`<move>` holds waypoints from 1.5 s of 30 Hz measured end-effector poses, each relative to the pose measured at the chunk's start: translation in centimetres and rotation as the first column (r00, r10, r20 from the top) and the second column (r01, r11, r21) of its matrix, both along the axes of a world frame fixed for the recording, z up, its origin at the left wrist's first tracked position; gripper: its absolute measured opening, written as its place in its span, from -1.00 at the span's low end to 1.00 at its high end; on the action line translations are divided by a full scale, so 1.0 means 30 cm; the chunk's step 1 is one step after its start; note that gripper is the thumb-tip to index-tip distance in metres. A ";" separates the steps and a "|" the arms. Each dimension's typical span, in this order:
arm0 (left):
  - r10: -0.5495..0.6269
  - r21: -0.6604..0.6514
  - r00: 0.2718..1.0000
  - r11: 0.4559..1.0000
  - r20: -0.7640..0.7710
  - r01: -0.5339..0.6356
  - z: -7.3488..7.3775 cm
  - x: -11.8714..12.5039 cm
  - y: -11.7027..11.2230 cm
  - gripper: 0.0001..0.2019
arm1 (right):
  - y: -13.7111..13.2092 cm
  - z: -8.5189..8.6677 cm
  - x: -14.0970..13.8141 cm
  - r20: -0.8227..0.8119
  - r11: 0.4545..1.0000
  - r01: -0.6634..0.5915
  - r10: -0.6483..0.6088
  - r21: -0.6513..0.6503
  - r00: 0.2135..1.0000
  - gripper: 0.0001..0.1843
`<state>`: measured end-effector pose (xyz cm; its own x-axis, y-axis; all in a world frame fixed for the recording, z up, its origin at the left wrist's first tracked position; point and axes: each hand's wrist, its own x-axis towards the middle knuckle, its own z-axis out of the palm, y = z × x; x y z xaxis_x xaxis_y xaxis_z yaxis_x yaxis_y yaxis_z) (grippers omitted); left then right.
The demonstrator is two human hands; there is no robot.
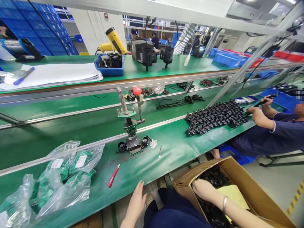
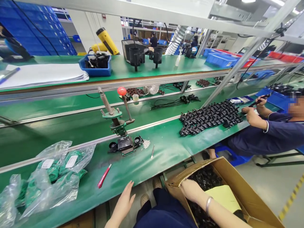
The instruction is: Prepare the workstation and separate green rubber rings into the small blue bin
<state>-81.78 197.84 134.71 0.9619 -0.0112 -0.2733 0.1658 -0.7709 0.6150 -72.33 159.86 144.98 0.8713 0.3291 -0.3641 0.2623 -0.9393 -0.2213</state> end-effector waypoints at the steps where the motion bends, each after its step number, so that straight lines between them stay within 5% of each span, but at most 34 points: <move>1: -0.005 0.007 1.000 1.000 0.003 0.005 -0.011 0.028 -0.026 -0.44 | 0.049 -0.013 0.081 -0.001 0.998 -0.048 0.048 0.041 0.999 -0.68; 5: 0.012 0.033 0.996 0.999 0.092 -0.015 -0.052 0.176 -0.120 -0.41 | 0.292 -0.119 0.374 0.132 0.938 -0.268 0.244 0.222 0.961 -0.51; 9: 0.020 0.098 0.994 0.995 0.110 -0.030 -0.064 0.336 -0.169 -0.37 | 0.411 -0.273 0.516 0.127 0.865 -0.422 0.402 0.272 0.907 -0.44; 13: -0.004 0.195 0.997 0.981 0.083 -0.012 -0.065 0.458 -0.179 -0.31 | 0.329 -0.394 0.529 0.200 0.864 -0.424 0.381 0.270 0.903 -0.40; 19: -0.042 0.325 0.992 0.946 0.119 0.001 -0.116 0.623 -0.223 -0.26 | 0.107 -0.483 0.531 0.454 0.954 -0.224 0.113 0.199 0.884 -0.23; 25: 0.031 0.440 0.998 0.897 0.048 -0.049 -0.147 0.722 -0.302 -0.24 | 0.014 -0.601 0.603 0.578 0.933 -0.191 -0.022 0.304 0.816 -0.18; 28: 0.030 0.440 0.997 0.896 0.070 -0.058 -0.148 0.733 -0.301 -0.27 | 0.033 -0.600 0.642 0.587 0.928 -0.151 -0.084 0.341 0.805 -0.20; 35: -0.062 0.358 0.966 0.933 0.252 -0.033 -0.140 0.753 -0.276 -0.27 | 0.186 -0.424 0.728 0.365 0.931 -0.038 -0.104 0.363 0.925 -0.36; 38: -0.078 0.355 0.945 0.934 0.317 -0.042 -0.157 0.784 -0.284 -0.23 | 0.260 -0.428 0.862 0.329 0.917 -0.019 -0.124 0.398 0.936 -0.37; 43: -0.074 0.392 0.938 0.917 0.339 -0.069 -0.158 0.810 -0.314 -0.19 | 0.310 -0.481 1.130 0.365 0.869 0.146 -0.345 0.474 0.865 -0.35; 45: -0.055 0.398 0.944 0.914 0.325 -0.083 -0.153 0.815 -0.324 -0.19 | 0.328 -0.497 1.195 0.338 0.869 0.107 -0.298 0.483 0.893 -0.34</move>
